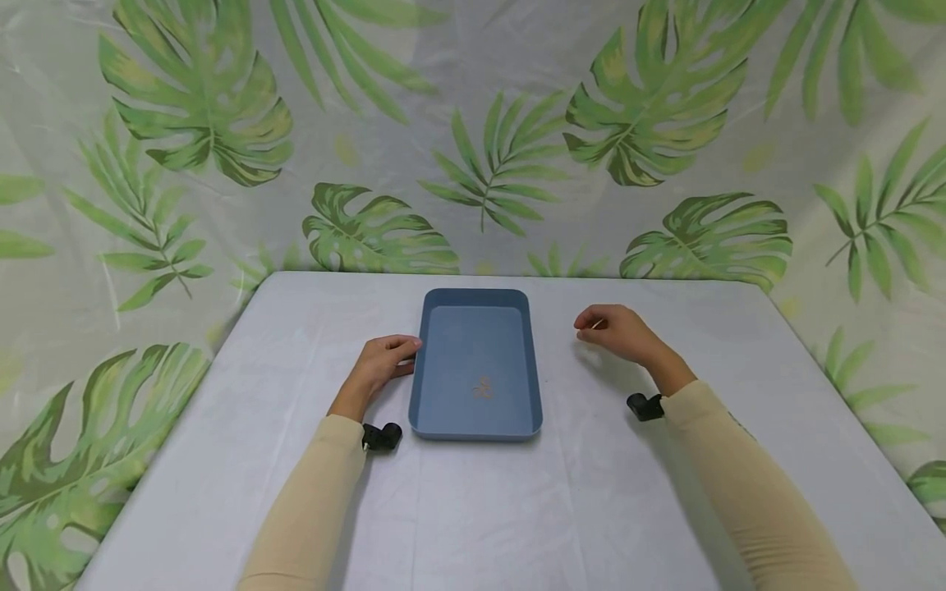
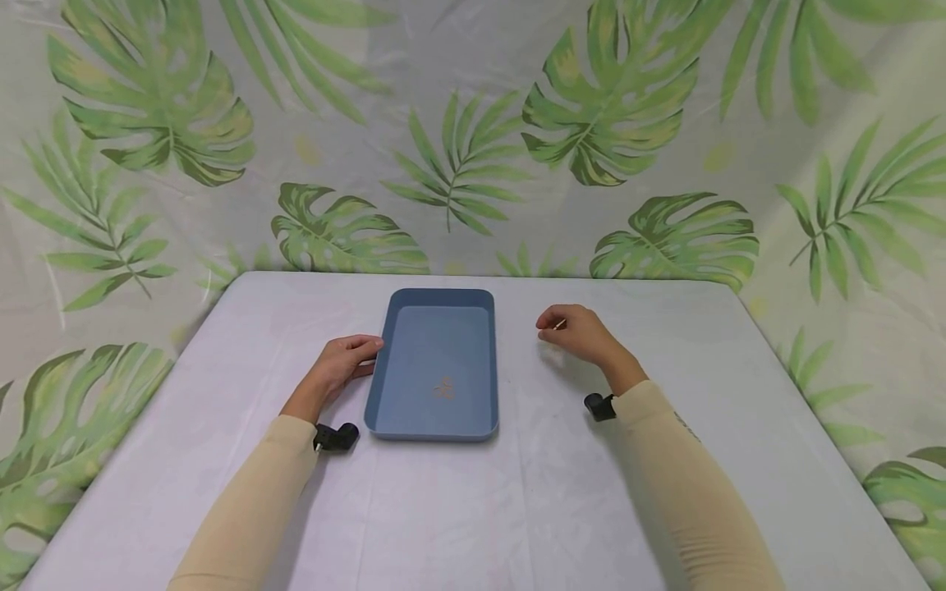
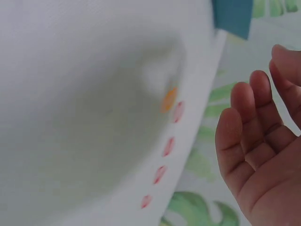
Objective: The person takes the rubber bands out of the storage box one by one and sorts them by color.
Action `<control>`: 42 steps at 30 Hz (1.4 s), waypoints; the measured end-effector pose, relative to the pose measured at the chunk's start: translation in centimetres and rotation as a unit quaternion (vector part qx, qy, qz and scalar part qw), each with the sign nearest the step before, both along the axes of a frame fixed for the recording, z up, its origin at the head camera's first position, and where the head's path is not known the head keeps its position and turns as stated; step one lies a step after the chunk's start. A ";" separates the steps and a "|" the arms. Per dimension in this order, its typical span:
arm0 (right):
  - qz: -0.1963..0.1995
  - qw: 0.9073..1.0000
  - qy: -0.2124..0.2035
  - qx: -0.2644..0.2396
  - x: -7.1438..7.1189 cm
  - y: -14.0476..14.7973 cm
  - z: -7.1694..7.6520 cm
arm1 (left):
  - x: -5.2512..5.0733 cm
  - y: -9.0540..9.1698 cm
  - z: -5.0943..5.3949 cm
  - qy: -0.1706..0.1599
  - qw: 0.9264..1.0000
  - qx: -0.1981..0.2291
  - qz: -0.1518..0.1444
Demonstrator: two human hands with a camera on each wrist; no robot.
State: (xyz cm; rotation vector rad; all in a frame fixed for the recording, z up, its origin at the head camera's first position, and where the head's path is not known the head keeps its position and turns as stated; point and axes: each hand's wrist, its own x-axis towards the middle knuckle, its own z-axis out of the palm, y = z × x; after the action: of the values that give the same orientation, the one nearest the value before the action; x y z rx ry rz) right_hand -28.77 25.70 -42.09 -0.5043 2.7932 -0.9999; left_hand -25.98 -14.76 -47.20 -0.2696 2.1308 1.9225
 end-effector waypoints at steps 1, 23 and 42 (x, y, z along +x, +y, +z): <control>0.007 1.000 0.003 -0.003 0.1 -0.3 0.3 | 0.0 0.0 -0.1 0.000 1.000 0.000 0.001; 0.214 0.973 0.090 -0.011 2.4 -9.9 3.2 | 0.0 -0.2 0.0 -0.001 1.000 -0.003 0.006; 0.230 0.960 0.118 0.108 2.5 -13.2 -1.1 | 0.1 0.0 -0.1 0.007 1.000 0.014 0.006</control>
State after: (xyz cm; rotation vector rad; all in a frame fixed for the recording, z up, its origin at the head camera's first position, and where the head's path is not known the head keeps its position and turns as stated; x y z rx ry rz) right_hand -26.26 12.49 -43.17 -1.2374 2.7253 -0.5586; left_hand -25.87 -14.75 -47.27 -0.2649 2.1127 1.9648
